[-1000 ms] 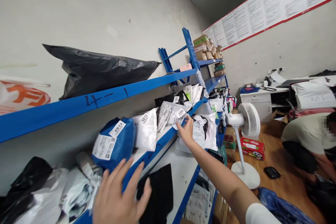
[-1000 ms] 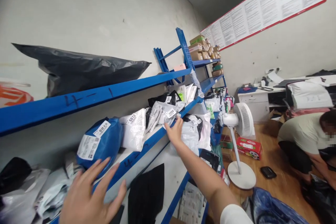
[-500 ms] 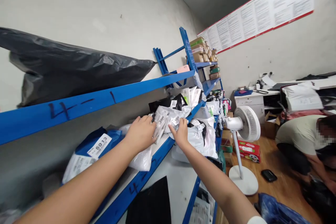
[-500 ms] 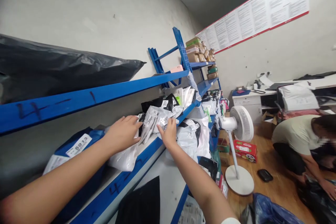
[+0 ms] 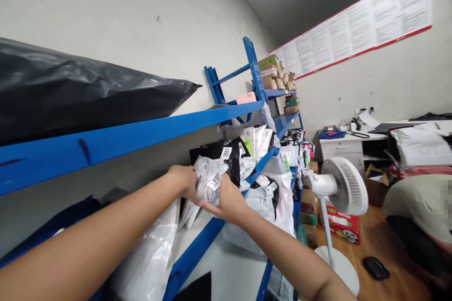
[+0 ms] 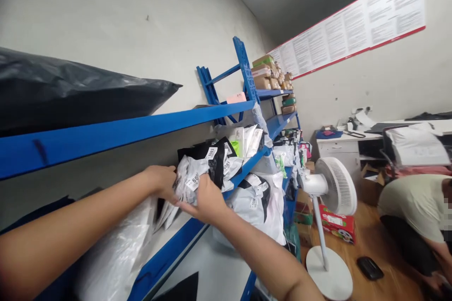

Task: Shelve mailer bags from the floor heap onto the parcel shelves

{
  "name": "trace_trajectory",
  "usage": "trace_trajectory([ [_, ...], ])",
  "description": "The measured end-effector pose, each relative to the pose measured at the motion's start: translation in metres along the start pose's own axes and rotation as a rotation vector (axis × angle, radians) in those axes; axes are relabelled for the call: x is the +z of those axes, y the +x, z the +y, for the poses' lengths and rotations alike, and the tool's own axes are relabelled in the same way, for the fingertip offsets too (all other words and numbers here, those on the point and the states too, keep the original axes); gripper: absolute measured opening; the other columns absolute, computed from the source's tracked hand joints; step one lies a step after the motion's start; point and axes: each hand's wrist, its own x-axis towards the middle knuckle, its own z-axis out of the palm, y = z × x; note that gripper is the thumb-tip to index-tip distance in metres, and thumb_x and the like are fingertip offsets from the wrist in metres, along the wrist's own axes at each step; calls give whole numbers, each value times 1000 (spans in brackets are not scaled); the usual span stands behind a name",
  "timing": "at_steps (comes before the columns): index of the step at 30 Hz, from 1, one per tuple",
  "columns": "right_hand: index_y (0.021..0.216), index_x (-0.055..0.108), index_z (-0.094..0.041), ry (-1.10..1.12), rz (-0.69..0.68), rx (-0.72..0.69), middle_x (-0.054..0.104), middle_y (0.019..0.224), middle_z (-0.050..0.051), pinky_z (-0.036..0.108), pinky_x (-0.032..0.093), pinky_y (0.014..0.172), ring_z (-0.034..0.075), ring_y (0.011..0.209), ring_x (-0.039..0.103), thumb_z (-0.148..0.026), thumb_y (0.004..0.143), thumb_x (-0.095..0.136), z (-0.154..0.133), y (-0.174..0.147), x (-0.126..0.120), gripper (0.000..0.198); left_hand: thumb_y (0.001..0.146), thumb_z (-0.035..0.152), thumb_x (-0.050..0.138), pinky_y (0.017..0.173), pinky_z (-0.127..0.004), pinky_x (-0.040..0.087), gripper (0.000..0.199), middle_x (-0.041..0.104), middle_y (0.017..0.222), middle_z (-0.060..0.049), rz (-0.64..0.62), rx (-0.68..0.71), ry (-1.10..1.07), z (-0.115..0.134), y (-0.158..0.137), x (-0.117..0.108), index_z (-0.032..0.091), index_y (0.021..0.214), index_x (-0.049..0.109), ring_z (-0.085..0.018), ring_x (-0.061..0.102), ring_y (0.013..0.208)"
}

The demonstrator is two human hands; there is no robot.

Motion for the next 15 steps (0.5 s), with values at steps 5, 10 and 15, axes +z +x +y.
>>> trace_trajectory([
  [5,126,38,-2,65,-178,-16,57,113,25,44,56,82,34,101,64,-53,88,59,17,44,17,67,84,64,45,92,-51,48,72,50,143,-24,-140,-71,142,-9,1,2,11,129,63,-43,57,118],
  [10,130,37,0,127,-321,142,61,109,23,46,56,81,33,95,65,-49,91,54,23,51,17,65,90,55,36,91,-52,46,66,67,112,-28,-92,-41,212,-6,14,7,5,115,70,-44,60,109],
  [15,109,59,-12,223,-3,139,52,116,17,45,52,91,30,107,56,-43,87,60,42,15,-6,37,91,54,32,91,-51,46,65,69,110,-26,-124,-82,91,-9,21,8,5,113,69,-42,61,109],
])
